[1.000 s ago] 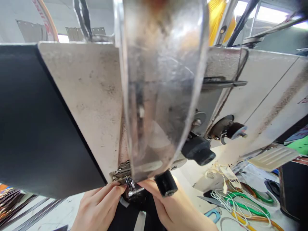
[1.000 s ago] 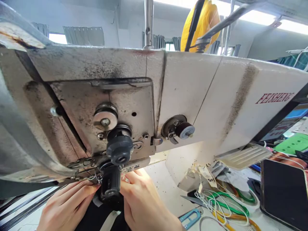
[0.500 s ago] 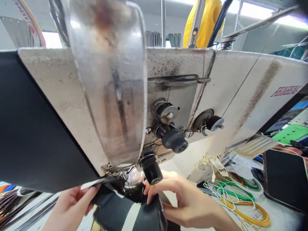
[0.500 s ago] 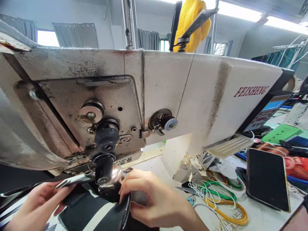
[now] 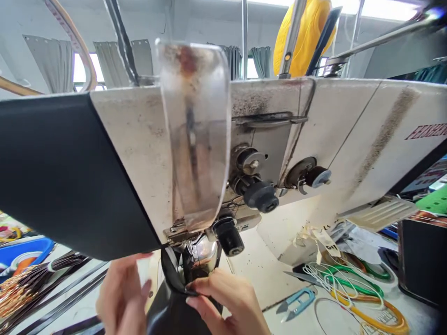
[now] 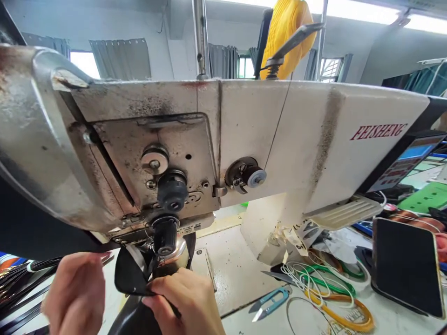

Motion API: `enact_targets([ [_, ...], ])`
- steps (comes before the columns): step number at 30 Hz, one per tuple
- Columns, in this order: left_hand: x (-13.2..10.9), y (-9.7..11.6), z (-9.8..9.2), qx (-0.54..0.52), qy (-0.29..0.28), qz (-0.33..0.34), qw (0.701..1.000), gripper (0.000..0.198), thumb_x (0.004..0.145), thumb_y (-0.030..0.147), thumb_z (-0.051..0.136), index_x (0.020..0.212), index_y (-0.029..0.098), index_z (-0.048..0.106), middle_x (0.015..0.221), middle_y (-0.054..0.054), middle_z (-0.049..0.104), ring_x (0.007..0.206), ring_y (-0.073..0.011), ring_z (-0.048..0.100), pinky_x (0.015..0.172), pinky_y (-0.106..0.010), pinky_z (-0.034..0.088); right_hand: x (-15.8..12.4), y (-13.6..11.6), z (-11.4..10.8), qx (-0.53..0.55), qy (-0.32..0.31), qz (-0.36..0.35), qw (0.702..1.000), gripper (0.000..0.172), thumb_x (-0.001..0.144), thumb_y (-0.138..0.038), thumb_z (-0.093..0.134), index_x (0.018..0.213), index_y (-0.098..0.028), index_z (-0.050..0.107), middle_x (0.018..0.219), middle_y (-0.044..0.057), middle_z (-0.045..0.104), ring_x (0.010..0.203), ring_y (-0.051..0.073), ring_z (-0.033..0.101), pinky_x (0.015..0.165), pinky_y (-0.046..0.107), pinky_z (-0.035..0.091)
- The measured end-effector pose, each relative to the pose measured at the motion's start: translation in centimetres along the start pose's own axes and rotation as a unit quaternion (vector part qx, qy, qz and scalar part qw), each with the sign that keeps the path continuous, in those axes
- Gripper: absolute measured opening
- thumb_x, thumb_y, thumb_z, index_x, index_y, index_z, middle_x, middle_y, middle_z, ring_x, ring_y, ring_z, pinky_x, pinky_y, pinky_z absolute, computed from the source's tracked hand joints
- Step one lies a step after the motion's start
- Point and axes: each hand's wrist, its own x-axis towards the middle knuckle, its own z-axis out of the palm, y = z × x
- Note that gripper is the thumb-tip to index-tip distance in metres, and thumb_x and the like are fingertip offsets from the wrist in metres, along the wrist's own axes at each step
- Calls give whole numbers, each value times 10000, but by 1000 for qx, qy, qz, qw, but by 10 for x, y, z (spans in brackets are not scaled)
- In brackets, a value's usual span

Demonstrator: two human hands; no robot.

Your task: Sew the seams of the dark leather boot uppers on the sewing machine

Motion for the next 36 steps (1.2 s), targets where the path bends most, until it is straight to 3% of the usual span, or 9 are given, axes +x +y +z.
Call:
enact_targets([
  [5, 7, 13, -37, 129, -184, 157, 962, 216, 900, 197, 604, 1112, 240, 599, 1235, -16, 686, 1146, -183, 548, 947, -225, 511, -22, 6, 16, 27, 27, 10, 999, 319, 1043, -424, 500, 841, -208, 622, 688, 22, 638, 629, 147, 579, 565, 244, 407],
  [9, 22, 13, -45, 152, -226, 215, 938, 141, 992, 349, 562, 1069, 232, 567, 1070, 0, 738, 1127, -141, 618, 1018, -176, 464, -10, -11, 2, 40, -35, 46, 998, 97, 966, -230, 632, 933, -185, 711, 806, 54, 703, 719, 156, 654, 646, 233, 499],
  [12, 31, 24, -36, 91, -249, 223, 938, 104, 1040, 317, 500, 983, 251, 557, 830, 72, 705, 867, -85, 693, 1109, -184, 388, 6, -25, -10, 49, -16, 63, 997, 113, 913, -136, 678, 995, -191, 735, 825, 34, 716, 683, 124, 659, 627, 184, 522],
  [14, 34, 33, -29, 66, -252, 211, 942, 119, 1037, 259, 497, 938, 267, 561, 765, 100, 673, 774, -67, 688, 1050, -169, 418, 9, -29, -11, 59, 3, 89, 994, 97, 902, -145, 696, 965, -207, 735, 787, 7, 706, 658, 109, 651, 603, 154, 532],
  [17, 36, 42, -22, 65, -225, 187, 954, 86, 1026, 251, 505, 995, 284, 579, 843, 98, 710, 853, -71, 701, 951, -171, 456, 6, -28, -5, 126, 26, 173, 976, 94, 891, -178, 717, 956, -244, 737, 829, -15, 714, 707, 109, 675, 641, 144, 572],
  [22, 33, 37, -18, 47, -208, 174, 961, 68, 999, 205, 539, 979, 266, 562, 849, 116, 709, 758, -57, 674, 928, -190, 455, 8, -31, -3, 215, 77, 276, 934, 51, 894, -283, 723, 888, -250, 761, 831, -16, 708, 727, 110, 653, 638, 147, 543],
  [28, 24, 31, -20, 63, -247, 193, 947, 111, 952, 139, 593, 971, 233, 537, 798, 73, 692, 704, -100, 663, 922, -291, 498, 19, -33, -7, 244, 29, 302, 921, 228, 921, -388, 699, 829, -179, 701, 738, -7, 628, 665, 98, 559, 624, 179, 457],
  [33, 12, 38, -13, 106, -185, 317, 924, 243, 971, -7, 434, 942, 186, 577, 752, 4, 737, 659, -129, 666, 822, -318, 537, 13, -24, 1, 247, 40, 329, 910, 378, 950, -474, 661, 751, -161, 586, 644, -41, 469, 584, 74, 405, 529, 185, 343],
  [36, 11, 38, -10, 108, -168, 251, 947, 214, 953, 22, 470, 996, 207, 567, 775, 11, 726, 719, -145, 696, 796, -296, 537, 7, -24, 0, 288, 55, 335, 895, 307, 934, -465, 691, 858, -167, 695, 727, -8, 597, 653, 90, 520, 605, 181, 440],
])
